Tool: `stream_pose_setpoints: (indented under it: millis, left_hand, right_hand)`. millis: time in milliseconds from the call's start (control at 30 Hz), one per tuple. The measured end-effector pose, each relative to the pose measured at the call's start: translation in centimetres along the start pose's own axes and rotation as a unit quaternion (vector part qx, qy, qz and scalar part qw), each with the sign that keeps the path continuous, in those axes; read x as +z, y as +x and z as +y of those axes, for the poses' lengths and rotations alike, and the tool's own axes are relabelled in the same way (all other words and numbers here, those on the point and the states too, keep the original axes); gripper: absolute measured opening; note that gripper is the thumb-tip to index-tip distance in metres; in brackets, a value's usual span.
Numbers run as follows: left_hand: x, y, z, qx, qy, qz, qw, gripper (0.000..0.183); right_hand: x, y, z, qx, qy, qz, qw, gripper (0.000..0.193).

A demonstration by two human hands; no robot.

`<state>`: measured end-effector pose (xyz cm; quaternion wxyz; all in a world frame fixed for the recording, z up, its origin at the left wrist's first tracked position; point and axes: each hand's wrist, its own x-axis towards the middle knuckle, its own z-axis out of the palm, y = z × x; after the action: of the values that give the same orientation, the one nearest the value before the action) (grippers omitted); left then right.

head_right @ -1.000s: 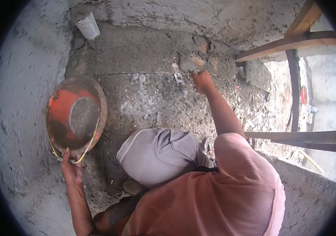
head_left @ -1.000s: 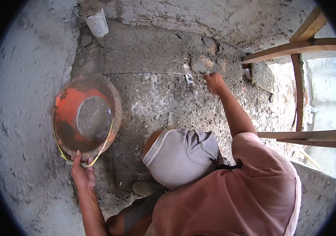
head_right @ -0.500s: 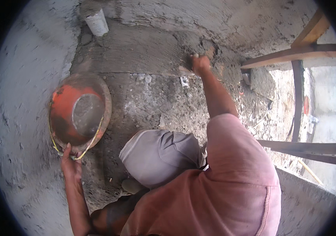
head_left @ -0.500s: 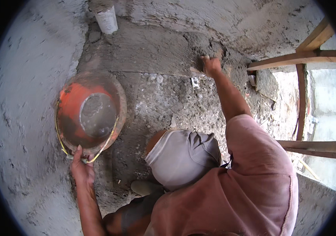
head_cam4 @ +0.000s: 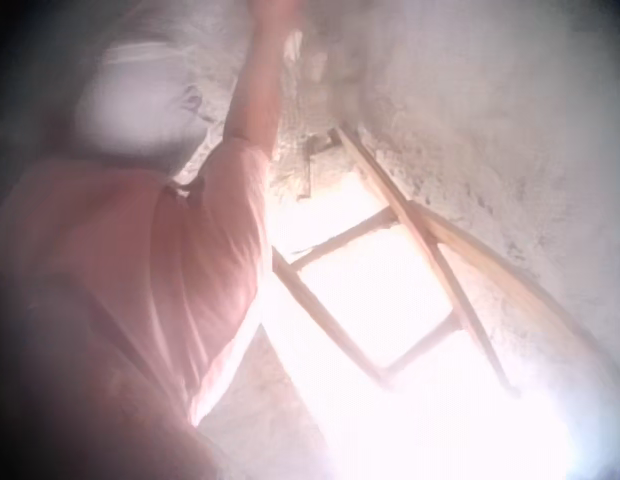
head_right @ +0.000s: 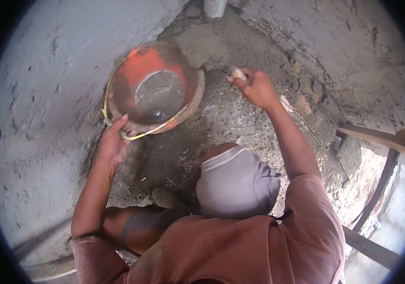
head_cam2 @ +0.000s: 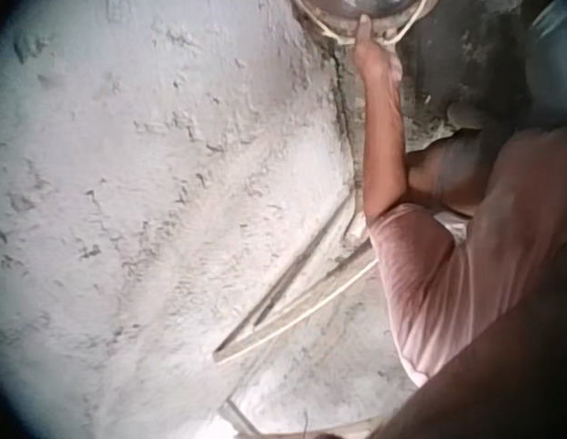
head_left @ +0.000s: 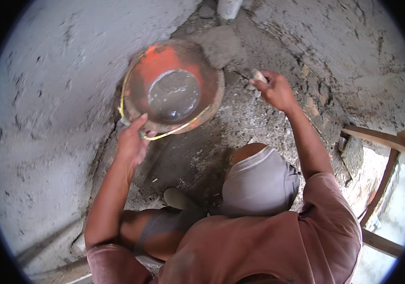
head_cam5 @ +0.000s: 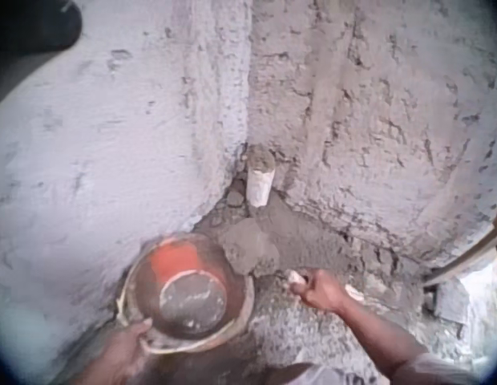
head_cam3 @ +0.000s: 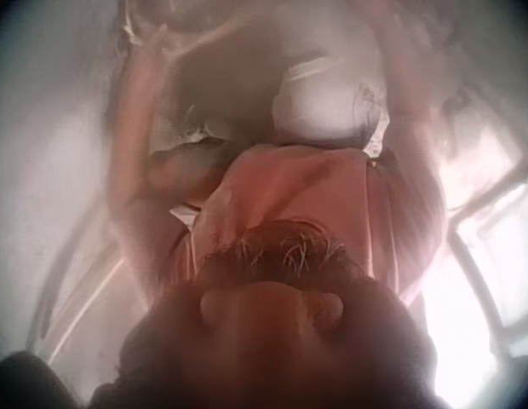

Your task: The person applies cement to a floor using a trowel and a bucket, spreading and smoothing the mixture across the surface.

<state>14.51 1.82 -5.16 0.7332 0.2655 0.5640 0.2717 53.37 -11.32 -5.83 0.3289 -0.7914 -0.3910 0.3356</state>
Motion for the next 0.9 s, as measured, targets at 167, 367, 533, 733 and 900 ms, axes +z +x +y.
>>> stream_pose_setpoints:
  millis: [167,367,533,733,900]
  left_hand:
    - [-0.3,-0.6,0.3,-0.009,-0.005,0.012,1.0,0.033]
    - [-0.3,0.8,-0.5,-0.013,0.013,0.022,1.0,0.039]
    - [-3.4,2.0,-1.2,-0.033,-0.033,-0.011,0.999,0.028]
    - [-2.0,1.7,-1.3,-0.014,0.014,0.041,0.999,0.024]
    - [-2.3,1.6,-1.1,-0.014,0.041,0.058,0.997,0.023]
  right_hand:
    - [4.7,2.0,-7.8,-0.134,-0.326,-0.06,0.934,0.035]
    - [-1.8,-1.2,-1.4,0.014,-0.189,0.039,0.981,0.039]
    - [-5.9,-12.0,15.1,0.309,0.117,0.215,0.919,0.039]
    - [-11.4,-20.8,31.2,0.333,-0.163,0.128,0.92,0.028]
    - [-15.9,-15.0,39.3,0.216,-0.386,0.149,0.884,0.026]
